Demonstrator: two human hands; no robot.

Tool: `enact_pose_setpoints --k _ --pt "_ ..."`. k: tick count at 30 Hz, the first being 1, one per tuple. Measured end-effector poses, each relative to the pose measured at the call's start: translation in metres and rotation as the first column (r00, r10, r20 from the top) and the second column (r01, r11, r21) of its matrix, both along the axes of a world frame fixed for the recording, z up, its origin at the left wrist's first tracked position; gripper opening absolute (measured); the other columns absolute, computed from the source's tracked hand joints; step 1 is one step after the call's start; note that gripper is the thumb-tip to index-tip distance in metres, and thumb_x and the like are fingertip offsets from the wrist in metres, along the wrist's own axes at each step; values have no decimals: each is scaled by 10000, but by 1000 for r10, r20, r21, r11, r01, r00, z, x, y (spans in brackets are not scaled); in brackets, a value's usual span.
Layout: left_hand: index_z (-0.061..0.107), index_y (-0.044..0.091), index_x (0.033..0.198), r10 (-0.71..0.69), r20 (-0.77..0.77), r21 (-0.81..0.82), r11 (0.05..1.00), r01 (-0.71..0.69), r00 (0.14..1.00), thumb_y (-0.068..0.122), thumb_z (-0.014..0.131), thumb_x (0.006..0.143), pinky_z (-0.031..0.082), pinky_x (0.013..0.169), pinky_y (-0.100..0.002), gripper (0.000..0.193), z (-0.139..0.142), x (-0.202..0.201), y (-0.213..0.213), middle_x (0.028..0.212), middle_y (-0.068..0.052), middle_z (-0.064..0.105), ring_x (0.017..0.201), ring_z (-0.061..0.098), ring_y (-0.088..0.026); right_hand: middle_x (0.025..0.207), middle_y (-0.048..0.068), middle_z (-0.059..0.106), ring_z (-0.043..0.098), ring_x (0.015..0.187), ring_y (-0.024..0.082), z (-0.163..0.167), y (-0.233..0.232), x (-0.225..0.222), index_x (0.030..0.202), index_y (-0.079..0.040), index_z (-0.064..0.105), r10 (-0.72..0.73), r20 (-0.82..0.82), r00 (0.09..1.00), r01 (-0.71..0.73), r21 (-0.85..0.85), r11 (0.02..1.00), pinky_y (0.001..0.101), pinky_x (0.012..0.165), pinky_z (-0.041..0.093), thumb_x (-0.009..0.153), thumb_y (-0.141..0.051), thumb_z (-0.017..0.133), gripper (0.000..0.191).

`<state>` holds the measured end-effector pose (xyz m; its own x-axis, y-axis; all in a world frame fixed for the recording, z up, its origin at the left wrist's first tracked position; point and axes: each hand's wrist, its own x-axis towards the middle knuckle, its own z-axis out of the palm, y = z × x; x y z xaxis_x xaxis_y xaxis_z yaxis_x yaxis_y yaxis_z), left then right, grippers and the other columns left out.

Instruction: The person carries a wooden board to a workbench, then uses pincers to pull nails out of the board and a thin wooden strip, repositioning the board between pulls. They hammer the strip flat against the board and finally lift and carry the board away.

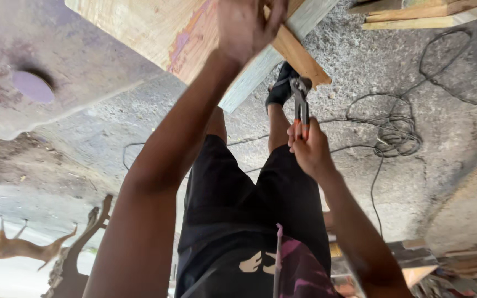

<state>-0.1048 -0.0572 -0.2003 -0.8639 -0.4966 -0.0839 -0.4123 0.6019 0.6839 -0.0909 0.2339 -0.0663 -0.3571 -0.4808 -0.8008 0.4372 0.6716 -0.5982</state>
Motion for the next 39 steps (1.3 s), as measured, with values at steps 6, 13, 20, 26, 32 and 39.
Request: enact_pose_setpoints --k 6,13,20,26,32,39 --pt "712 4 1074 225 -40 921 387 -51 974 346 652 1053 514 763 -311 347 58 77 55 878 -77 695 833 628 -118 909 109 519 582 722 150 33 -47 -26 905 -51 306 158 155 975 -134 -154 979 317 583 530 852 134 413 220" --pt "606 37 936 570 28 891 358 -279 821 317 591 1106 466 730 -279 328 44 101 48 848 -15 598 793 505 -98 1232 179 614 668 1027 226 54 -83 -33 991 -72 504 183 273 945 -153 -127 980 390 814 603 839 72 448 216" --pt "575 77 934 679 147 988 -142 -68 719 302 505 1075 489 681 -316 274 51 102 -26 904 -72 686 752 612 -164 1238 173 639 695 1071 284 45 -99 -68 953 -83 475 66 301 951 -101 102 990 450 826 619 943 7 449 94" --pt "572 39 906 869 47 996 -79 44 492 189 487 1072 480 689 -362 239 30 115 -66 802 -90 614 711 585 -205 1064 158 630 695 998 336 22 -102 -126 1028 -62 503 169 347 922 -264 247 932 488 690 609 836 47 474 223" --pt "536 84 806 929 129 848 79 -524 348 118 498 1040 298 460 -347 239 1 85 -63 585 -62 486 475 393 -161 951 146 599 702 911 352 -4 -156 -158 1059 -38 494 405 391 826 -538 332 775 550 633 589 863 3 464 202" --pt "618 -33 752 896 98 535 320 -782 434 117 566 960 450 518 -393 262 -3 61 -51 612 -123 605 524 552 -197 904 136 574 671 848 368 5 -201 -177 1022 -12 526 596 458 659 -752 412 514 615 701 583 946 -92 464 127"
